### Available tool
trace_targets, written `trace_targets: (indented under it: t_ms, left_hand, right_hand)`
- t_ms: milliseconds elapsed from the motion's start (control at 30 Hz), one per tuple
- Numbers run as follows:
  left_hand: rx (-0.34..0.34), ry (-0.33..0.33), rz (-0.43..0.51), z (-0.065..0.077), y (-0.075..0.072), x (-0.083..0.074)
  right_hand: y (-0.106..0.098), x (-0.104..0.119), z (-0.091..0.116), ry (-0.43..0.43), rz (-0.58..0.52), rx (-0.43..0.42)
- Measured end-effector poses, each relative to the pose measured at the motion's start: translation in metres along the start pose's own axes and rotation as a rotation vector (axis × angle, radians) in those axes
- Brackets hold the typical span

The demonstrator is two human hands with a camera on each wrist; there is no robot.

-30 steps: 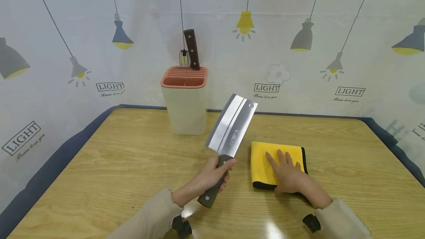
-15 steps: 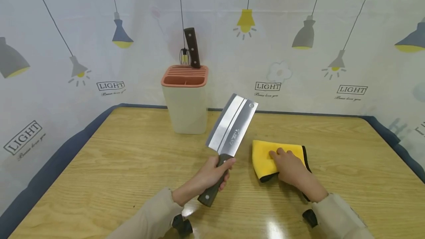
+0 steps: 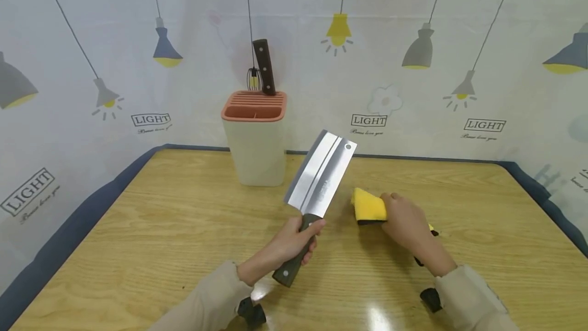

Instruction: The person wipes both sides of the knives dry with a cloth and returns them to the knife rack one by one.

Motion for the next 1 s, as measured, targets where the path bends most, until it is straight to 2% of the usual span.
trace_targets:
  t_ms: [133, 233, 433, 533, 667, 800, 1000]
  left_hand:
    - [0.007, 0.004, -0.005, 0.0, 0.0, 0.0]
    - [0.013, 0.003, -0.011, 0.0, 0.0, 0.0]
    - [0.025, 0.002, -0.017, 0.0, 0.0, 0.001]
    - [0.03, 0.002, -0.017, 0.0, 0.0, 0.001]
    - [0.042, 0.002, -0.017, 0.0, 0.001, 0.001]
    - [0.058, 0.008, -0.04, 0.0, 0.002, 0.0]
    - [0.075, 0.046, -0.078, 0.001, 0.004, 0.0]
  right_hand:
    - [-0.002, -0.001, 0.0, 0.059, -0.099, -0.14]
    - [-0.004, 0.0, 0.0, 0.037, -0.132, -0.281]
    - [-0.012, 0.006, -0.003, -0.087, -0.134, -0.568]
    - [-0.017, 0.015, -0.005, -0.213, -0.187, -0.669]
    - [-0.022, 0.032, -0.008, -0.457, -0.224, -0.706]
    - [-0.02, 0.05, -0.008, -0.673, -0.132, -0.685]
    - [-0.019, 0.068, -0.003, -0.839, 0.058, -0.597]
Point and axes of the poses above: each hand's wrist, its own z-axis away from the middle knuckle, its own y-axis out of the palm, x = y × z, the point moved 1 cm from there along -z, towards the middle knuckle, and after that the axes turned 3 degrees about -z, right-handed, at the moved point
